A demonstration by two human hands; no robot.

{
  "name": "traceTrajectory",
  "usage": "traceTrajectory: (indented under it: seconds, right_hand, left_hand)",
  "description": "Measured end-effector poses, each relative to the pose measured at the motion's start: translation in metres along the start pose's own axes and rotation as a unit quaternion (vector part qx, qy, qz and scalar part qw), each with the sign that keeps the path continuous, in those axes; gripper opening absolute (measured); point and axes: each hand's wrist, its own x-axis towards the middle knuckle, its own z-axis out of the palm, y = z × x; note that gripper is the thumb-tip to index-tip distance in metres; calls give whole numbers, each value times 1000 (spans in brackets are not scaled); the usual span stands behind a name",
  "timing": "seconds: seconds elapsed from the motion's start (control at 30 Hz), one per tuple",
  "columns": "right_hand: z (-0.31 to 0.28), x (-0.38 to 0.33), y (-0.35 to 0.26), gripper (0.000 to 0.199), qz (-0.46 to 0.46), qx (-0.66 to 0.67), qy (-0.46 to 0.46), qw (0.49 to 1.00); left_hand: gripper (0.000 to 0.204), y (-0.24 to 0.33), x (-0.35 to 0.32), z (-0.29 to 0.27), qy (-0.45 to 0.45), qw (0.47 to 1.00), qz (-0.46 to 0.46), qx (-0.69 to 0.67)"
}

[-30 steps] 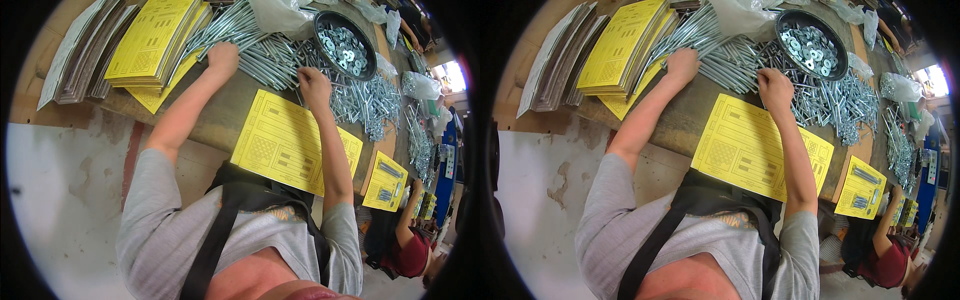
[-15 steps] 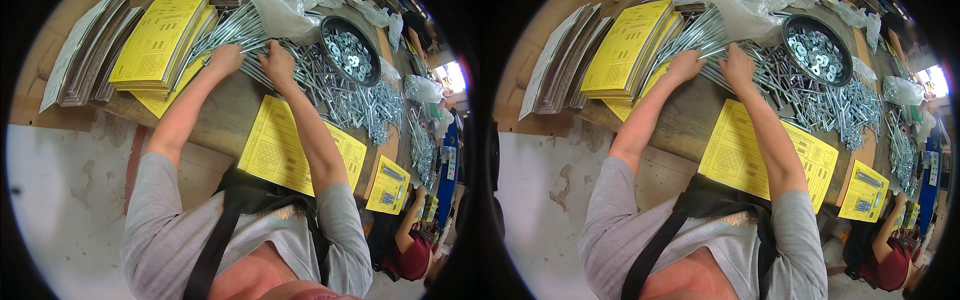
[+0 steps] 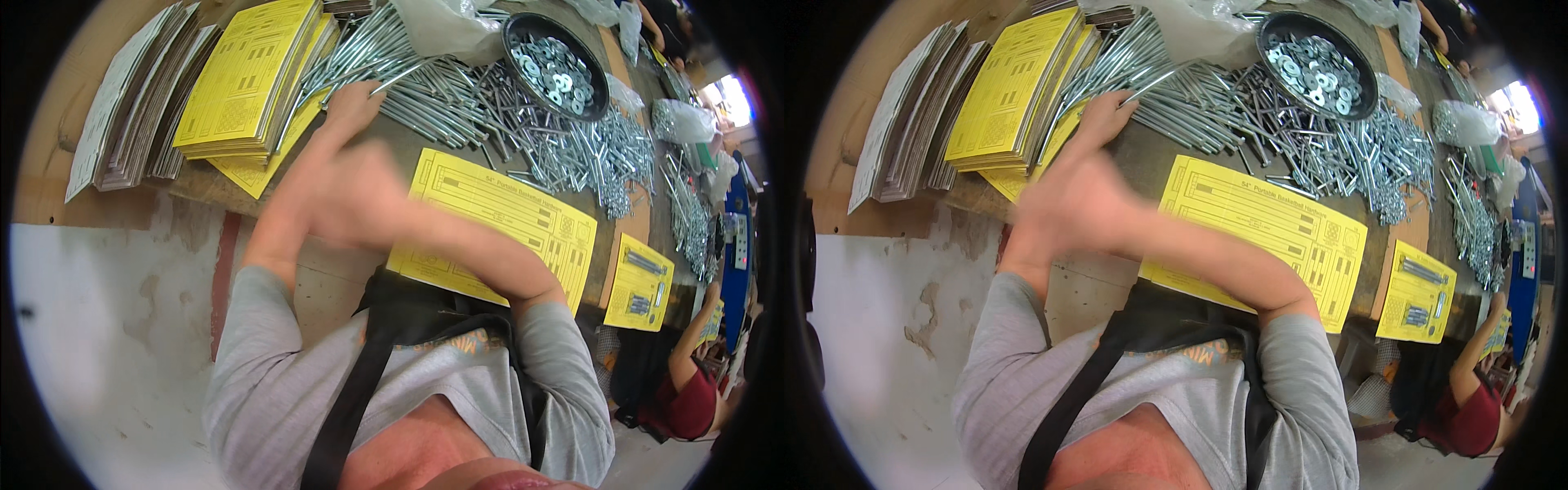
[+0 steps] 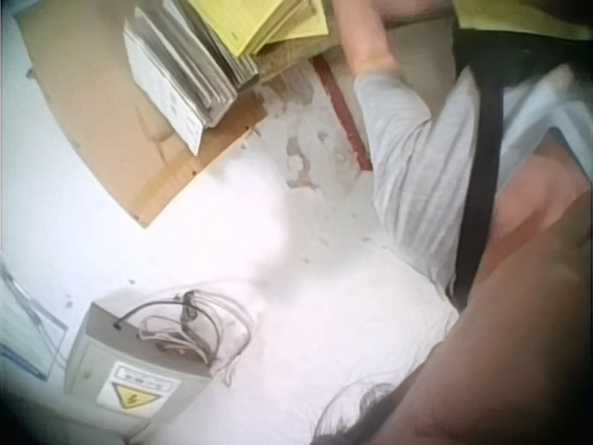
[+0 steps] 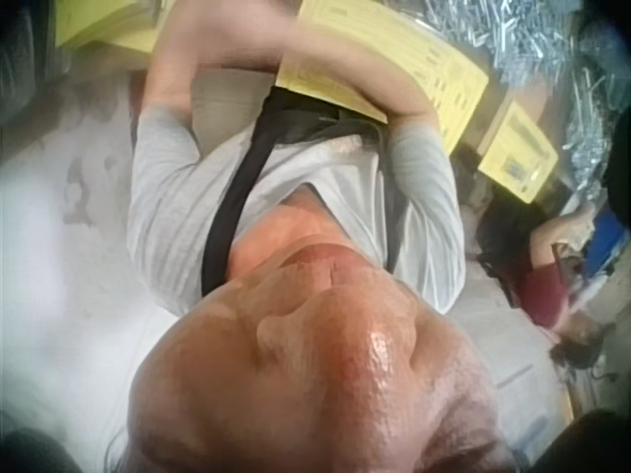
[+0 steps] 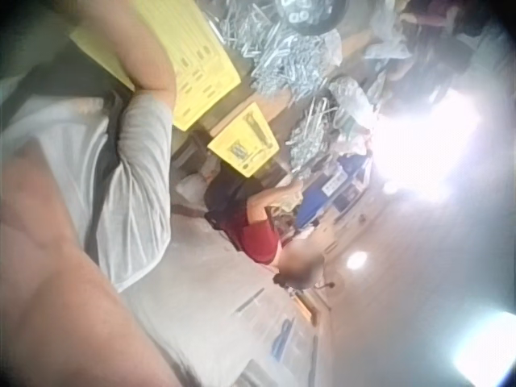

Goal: The person sorts metal fasteners from a bulk pile on a table and places them into designated slots on yellow cardboard templates. The person repeatedly picks up bolts, nuts, and washers, arranges them on the template, and moves completed templates aside.

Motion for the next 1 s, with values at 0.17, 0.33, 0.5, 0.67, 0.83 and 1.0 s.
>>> traceTrajectory:
  seconds: [0.17, 0.33, 0.5, 0.67, 0.83, 1.0]
  right_hand:
    - [-14, -68, -65, 31, -270, 282, -55, 919]
    - [-5, -150, 114, 22, 391, 81, 315, 861]
    - [5, -201, 213, 17, 359, -121, 216, 900]
    - [0, -157, 225, 19, 231, -106, 162, 954]
    - [18, -117, 215, 8, 224, -290, 125, 922]
    - [23, -108, 215, 4, 175, -391, 85, 900]
  left_hand:
    - [35, -9, -30, 2, 92, 995, 38, -12]
    - [29, -7, -96, -30, 26, 994, 68, -80]
    - [28, 54, -112, 11, -87, 948, 307, -3]
    - [30, 106, -110, 81, -75, 898, 431, 43]
    - [31, 105, -102, 103, -69, 891, 448, 28]
    - [40, 92, -112, 98, -89, 919, 384, -14]
